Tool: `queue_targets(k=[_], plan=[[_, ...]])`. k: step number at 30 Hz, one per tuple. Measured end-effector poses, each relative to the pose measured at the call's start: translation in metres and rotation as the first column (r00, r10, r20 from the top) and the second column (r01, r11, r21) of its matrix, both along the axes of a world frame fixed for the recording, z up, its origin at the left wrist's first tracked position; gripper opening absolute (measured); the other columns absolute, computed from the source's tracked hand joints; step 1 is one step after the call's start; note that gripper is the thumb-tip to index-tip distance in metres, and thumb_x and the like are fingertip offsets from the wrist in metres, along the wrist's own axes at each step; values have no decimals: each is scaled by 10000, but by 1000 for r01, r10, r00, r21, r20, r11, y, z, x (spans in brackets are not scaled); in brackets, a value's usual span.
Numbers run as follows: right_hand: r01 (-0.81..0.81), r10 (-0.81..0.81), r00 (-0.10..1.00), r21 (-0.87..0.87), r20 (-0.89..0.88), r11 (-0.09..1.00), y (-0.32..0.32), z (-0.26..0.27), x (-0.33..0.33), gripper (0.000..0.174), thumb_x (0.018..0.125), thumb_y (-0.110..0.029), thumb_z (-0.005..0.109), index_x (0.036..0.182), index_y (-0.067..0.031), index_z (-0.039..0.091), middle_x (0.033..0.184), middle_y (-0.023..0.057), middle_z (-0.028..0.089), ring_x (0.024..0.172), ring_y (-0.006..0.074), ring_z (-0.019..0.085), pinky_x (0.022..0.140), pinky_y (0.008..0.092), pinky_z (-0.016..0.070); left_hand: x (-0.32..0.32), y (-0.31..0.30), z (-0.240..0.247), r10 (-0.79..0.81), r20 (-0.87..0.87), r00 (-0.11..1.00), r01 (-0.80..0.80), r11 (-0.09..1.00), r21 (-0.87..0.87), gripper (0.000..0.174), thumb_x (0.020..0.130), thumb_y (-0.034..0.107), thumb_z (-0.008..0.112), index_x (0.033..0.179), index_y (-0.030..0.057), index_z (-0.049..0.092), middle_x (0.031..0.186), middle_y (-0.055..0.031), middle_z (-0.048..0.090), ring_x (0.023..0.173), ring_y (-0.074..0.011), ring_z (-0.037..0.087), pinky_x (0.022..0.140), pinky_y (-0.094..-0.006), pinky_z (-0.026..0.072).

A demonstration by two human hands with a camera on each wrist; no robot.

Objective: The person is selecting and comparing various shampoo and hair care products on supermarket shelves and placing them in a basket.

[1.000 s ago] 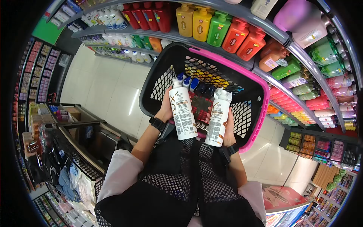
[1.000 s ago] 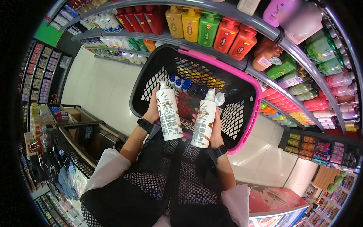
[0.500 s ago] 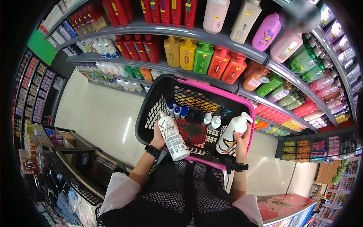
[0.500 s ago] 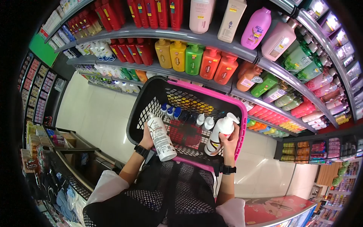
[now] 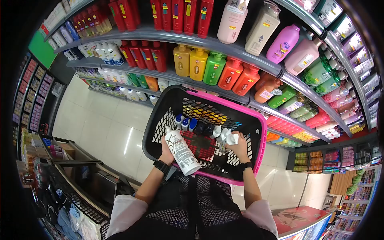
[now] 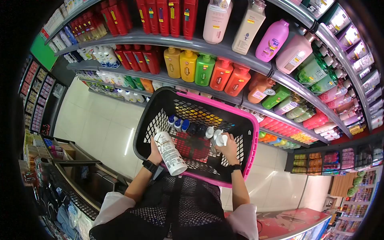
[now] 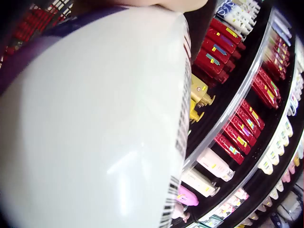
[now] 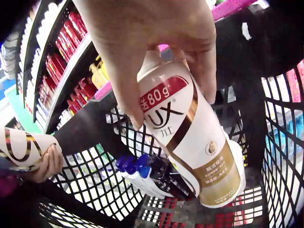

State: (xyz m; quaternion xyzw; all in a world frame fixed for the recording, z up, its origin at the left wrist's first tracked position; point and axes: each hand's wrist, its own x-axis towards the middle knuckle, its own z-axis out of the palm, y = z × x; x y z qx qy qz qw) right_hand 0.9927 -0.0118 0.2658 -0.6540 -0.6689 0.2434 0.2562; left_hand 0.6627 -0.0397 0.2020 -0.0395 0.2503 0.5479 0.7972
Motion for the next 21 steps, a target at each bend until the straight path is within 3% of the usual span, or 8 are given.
queue_targets(k=[2,3,5,7,10,13,14,21], plan=[[-135,137,988,-37,69,990,8,-17,-8,555,514,-222,790,1002,-92,558,907,121,557,850,312,586,729,382,482,-1,1,-5,30,-10,999,-30,1000,2,734,870,634,181,1124,20,491,988,-224,585,915,-380,579,818,-515,480],[-188,199,978,-147,65,971,12,-27,-12,545,531,-245,775,1008,-98,557,940,122,563,848,320,593,737,393,482,-2,1,-5,30,-11,999,-30,1000,3,734,870,634,181,1124,20,491,988,-224,585,915,-380,579,818,-515,480],[-309,339,933,-220,117,925,12,-54,-26,549,544,-243,764,1034,-118,552,990,109,562,849,324,599,747,398,482,0,-2,7,109,-32,994,-112,983,-147,706,874,620,190,1090,29,510,973,-219,588,892,-380,581,808,-516,481],[-466,492,859,-185,139,865,9,-89,-29,603,574,-226,750,1121,-169,501,1133,93,506,967,319,567,747,430,492,0,1,6,121,-61,991,-130,975,-180,681,873,605,202,1073,39,525,962,-209,591,876,-377,581,807,-516,478],[-474,503,855,-203,127,857,0,-122,-40,571,573,-210,768,1081,-164,512,1082,84,525,941,324,575,766,421,486,-1,0,7,133,-64,989,-145,960,-238,571,865,518,251,1027,57,545,928,-186,593,865,-374,577,825,-533,458],[-324,372,916,-272,149,906,-4,-141,-53,550,562,-204,764,1037,-149,494,1043,112,508,917,344,574,755,438,479,0,0,2,141,-61,988,-153,944,-293,572,860,521,253,1030,61,547,931,-177,595,880,-373,573,836,-542,448],[-330,378,915,-273,143,903,-3,-145,-52,550,562,-204,764,1037,-149,494,1043,112,508,917,344,574,755,438,479,-3,0,-8,126,9,992,-121,968,-220,615,855,564,252,1055,63,545,957,-176,590,911,-382,561,862,-563,427],[-239,298,951,-407,87,881,-15,-167,-34,611,557,-183,788,1087,-143,486,1029,128,518,954,332,560,793,412,471,2,0,-19,125,-55,991,-135,961,-243,647,847,602,268,1118,71,521,1044,-202,556,981,-407,526,906,-594,383]])
